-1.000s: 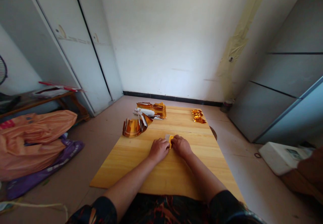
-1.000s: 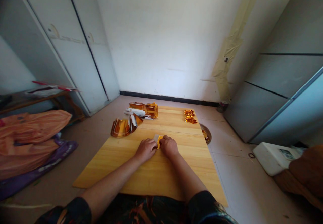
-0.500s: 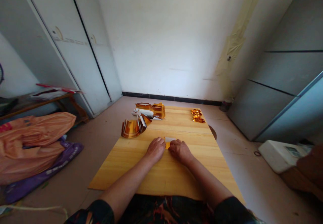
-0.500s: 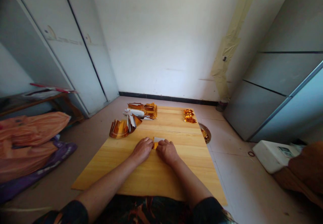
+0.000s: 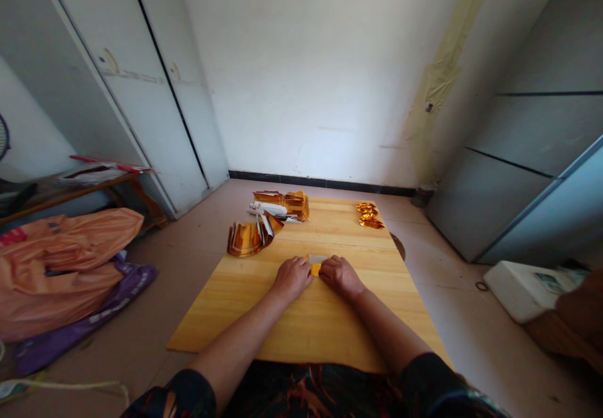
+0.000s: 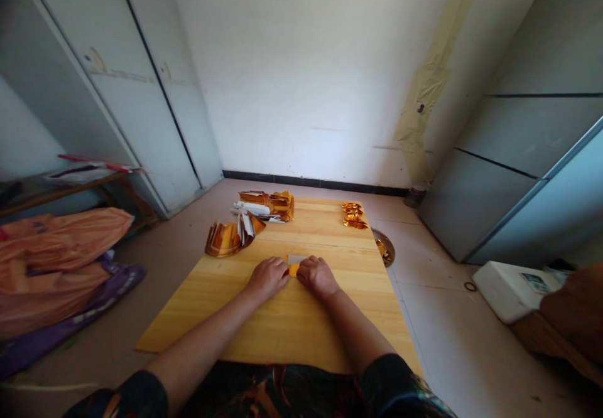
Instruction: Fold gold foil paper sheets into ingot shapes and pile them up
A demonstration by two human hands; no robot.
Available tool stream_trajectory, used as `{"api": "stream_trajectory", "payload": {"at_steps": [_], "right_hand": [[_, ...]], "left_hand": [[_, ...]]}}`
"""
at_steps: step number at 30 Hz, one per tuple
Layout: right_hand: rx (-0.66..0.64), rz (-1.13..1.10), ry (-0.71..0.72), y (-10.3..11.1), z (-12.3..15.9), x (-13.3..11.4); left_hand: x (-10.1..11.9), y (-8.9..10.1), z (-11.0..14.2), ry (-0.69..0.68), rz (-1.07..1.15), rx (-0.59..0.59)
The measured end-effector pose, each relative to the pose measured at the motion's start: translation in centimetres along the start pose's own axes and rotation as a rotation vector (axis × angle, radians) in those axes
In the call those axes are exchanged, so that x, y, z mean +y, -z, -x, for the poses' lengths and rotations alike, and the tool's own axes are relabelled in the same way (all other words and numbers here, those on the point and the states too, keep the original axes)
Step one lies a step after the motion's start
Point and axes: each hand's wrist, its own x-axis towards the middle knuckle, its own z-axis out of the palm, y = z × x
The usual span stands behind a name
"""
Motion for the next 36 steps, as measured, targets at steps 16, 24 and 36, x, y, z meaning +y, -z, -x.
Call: {"api": "stream_trajectory", "payload": {"at_steps": [16,24,36], "right_hand": [[-0.103,0.23,0.143,0.3,-0.4,0.0],[0.013,0.074,0.084,0.0,0.4,1.1],[0.082,-0.093,-0.017,-0.6,0.5,1.0]], "left_hand": [[0.1,0.2,-0.3,-0.072,-0.111,-0.008],[0.3,-0.6,0.2,-0.102,-0.198,0.056],[-1.8,-0.9,1.1,-0.16,-0.043,0.103]]}}
